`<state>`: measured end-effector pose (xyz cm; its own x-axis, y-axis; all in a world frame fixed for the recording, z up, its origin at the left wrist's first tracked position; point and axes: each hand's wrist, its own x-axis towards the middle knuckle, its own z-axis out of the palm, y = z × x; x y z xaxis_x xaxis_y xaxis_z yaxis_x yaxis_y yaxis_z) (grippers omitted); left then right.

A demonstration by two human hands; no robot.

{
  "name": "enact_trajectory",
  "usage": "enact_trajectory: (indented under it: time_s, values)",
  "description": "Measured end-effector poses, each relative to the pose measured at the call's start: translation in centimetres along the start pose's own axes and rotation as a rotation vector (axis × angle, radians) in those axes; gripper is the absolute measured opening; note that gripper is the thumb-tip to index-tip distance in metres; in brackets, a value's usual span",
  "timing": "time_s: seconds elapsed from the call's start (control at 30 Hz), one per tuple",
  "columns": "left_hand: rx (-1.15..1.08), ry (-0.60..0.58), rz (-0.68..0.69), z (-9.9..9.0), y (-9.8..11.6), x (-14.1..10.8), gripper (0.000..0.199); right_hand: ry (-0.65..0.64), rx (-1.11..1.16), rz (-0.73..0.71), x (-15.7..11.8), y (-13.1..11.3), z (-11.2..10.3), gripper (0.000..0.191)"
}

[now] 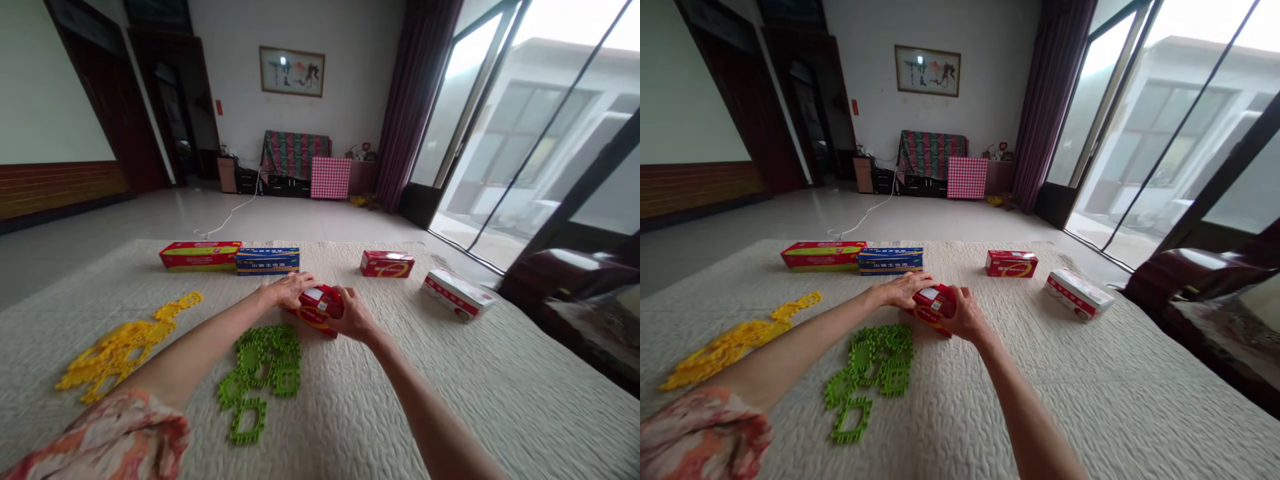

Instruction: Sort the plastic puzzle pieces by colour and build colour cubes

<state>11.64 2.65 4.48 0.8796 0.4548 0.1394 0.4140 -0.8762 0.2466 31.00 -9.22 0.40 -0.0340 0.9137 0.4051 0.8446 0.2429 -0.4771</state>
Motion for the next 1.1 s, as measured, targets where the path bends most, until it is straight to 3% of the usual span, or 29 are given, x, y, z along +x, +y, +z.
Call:
enact_trajectory:
  time_s: [0.07,0.23,0.4,0.57,0.87,1.1]
  values:
    - [-0.006,0.021,-0.02,0.5,1.2,-0.7,0.072,0.061,-0.053,0.063,-1.4,-1.8,-0.3,0.065]
    - [-0.057,0.263,0.004,3.8,5.4,-2.6,0.067,0.212,-0.179,0.284,-5.1,-6.0,-0.8,0.064]
    - [-0.197,0.364,0.013,6.8,8.4,-5.6,0.07,0.231,-0.147,0.293,-8.6,-8.3,-0.3,0.068]
    - [-0.304,0.393,-0.062,6.7,8.4,-8.0,0.065,0.096,-0.01,0.29,-10.3,-9.6,0.7,0.072]
    - [-0.282,0.412,-0.061,7.4,9.1,-8.9,0.063,0.085,-0.115,0.3,-10.0,-9.8,0.3,0.059]
    - [-0.331,0.467,-0.036,5.4,5.5,-12.1,0.058,0.034,-0.109,0.415,-8.4,-16.0,3.0,0.061]
